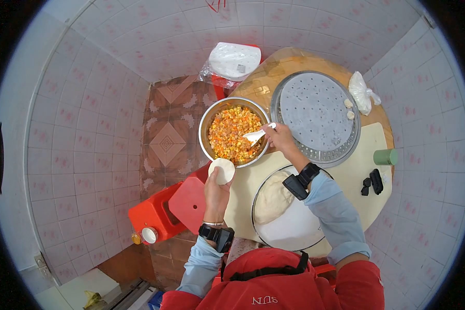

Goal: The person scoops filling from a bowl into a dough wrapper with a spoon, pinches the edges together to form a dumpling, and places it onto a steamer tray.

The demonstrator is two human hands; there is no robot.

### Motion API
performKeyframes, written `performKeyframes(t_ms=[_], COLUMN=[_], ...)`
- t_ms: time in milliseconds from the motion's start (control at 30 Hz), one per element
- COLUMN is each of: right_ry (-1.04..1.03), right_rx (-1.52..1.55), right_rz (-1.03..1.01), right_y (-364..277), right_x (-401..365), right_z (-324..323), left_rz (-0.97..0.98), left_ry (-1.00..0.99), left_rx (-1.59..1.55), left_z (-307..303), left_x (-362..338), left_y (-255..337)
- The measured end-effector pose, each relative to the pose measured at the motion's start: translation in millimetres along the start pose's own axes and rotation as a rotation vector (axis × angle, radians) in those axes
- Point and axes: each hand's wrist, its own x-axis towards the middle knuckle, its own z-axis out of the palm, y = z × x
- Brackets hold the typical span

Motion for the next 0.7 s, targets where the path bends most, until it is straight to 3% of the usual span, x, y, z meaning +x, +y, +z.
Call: performKeyframes(t_ms=[233, 333, 400, 433, 533, 700], right_ry=[-0.022, -0.080, 0.016, 0.017, -0.051, -0.022], right_rx=[0.076, 0.011, -0.266, -0.266, -0.541, -0.507], right_rz=[0.005, -0.141, -0.567, -0.567, -0.961, -0.950], right_y=[-41.7, -51.3, -55.4, -57.1, -60.9, -67.7], right_x=[-30.4, -55.0, -72.8, -80.0, -97.6, -109.5], right_z=[0.5, 11.1, 23.1, 26.7, 29.8, 27.1], left_rz=[-0.020, -0.055, -0.080, -0.096, -0.103, -0.102], left_ry=[-0.083, -0.117, -0.122, -0.160, -0.199, -0.202], left_rx=[-0.070, -0.139, -0.177, -0.212, -0.263, -0.273], left_z=[25.1, 47.4, 54.9, 55.7, 53.3, 48.0], left_x=[16.4, 10.8, 6.9, 6.8, 5.2, -0.5], left_y=[-7.2, -3.5, -1.5, -2.0, -3.0, -0.4])
